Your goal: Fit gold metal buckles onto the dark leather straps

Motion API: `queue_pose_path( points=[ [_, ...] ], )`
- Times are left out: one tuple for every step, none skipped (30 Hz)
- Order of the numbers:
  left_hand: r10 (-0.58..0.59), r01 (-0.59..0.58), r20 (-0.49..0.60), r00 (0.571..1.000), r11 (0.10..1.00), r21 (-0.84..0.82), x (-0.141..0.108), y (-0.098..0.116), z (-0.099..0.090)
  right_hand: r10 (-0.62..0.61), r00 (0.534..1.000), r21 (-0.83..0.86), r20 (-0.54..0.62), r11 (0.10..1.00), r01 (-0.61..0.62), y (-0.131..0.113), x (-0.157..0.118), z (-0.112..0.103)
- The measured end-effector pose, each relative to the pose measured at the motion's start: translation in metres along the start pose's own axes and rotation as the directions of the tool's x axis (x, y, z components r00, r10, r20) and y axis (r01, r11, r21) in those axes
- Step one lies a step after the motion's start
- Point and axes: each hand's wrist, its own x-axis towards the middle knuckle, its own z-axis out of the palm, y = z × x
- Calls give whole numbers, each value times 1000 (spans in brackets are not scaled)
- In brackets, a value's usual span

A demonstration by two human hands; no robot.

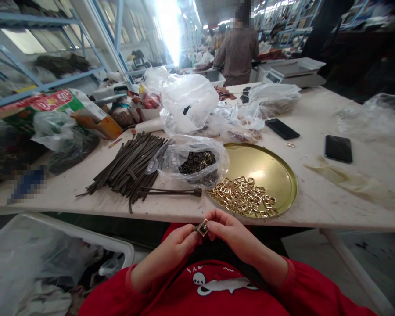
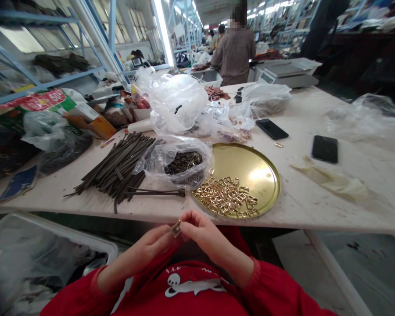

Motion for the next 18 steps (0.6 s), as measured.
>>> queue_pose_path(
  points=[
    [8, -8, -12, 1000, 1000, 17, 0, 0, 0, -37, 999, -70, -3, 997, 37, 1, 0, 0],
    [17, -16, -20, 1000, 999, 42, -1, 1, 0, -88, 996, -175, -5, 981, 85, 3, -1, 0],
    [23, -21, -28, 999, 997, 80, -1, 3, -1, -142, 990, -299, 4, 944, 137, 4, -1, 1],
    [25, -21, -29, 999, 992, 128, -1, 6, -2, -191, 981, -423, 25, 887, 184, 4, -1, 1],
    [24, -19, -22, 999, 983, 183, -2, 9, -4, -226, 973, -526, 54, 821, 220, 4, 0, 1],
    [25, -22, -10, 1000, 970, 240, -1, 14, -8, -246, 966, -600, 80, 762, 244, 3, 2, 1],
    [30, -31, 8, 1000, 953, 300, 0, 18, -13, -261, 960, -645, 97, 718, 261, 2, 5, 1],
    [41, -46, 22, 999, 931, 363, 2, 22, -19, -272, 957, -672, 100, 691, 267, -1, 10, 0],
    [58, -62, 22, 998, 901, 429, 6, 26, -27, -285, 954, -697, 87, 667, 263, -4, 16, -2],
    [83, -70, -4, 997, 864, 498, 11, 28, -36, -302, 951, -729, 63, 637, 251, -8, 24, -4],
    [115, -63, -55, 992, 819, 571, 18, 28, -46, -324, 945, -770, 41, 593, 237, -11, 34, -7],
    [160, -43, -126, 979, 769, 638, 27, 26, -55, -353, 935, -817, 30, 530, 226, -14, 44, -9],
    [217, -17, -202, 955, 718, 696, 37, 22, -63, -388, 921, -866, 36, 448, 223, -16, 56, -12],
    [277, -1, -244, 929, 664, 748, 47, 17, -70, -424, 903, -909, 61, 351, 226, -18, 69, -15],
    [339, 7, -268, 902, 610, 793, 58, 10, -76, -456, 884, -941, 102, 245, 235, -17, 81, -18],
    [384, 8, -266, 884, 557, 831, 69, 1, -80, -478, 866, -960, 151, 139, 244, -16, 94, -20],
    [416, 14, -265, 870, 515, 857, 79, -7, -82, -483, 853, -967, 199, 42, 250, -13, 105, -23],
    [437, 20, -262, 860, 484, 875, 88, -16, -84, -483, 842, -967, 239, -44, 249, -9, 115, -25]
  ],
)
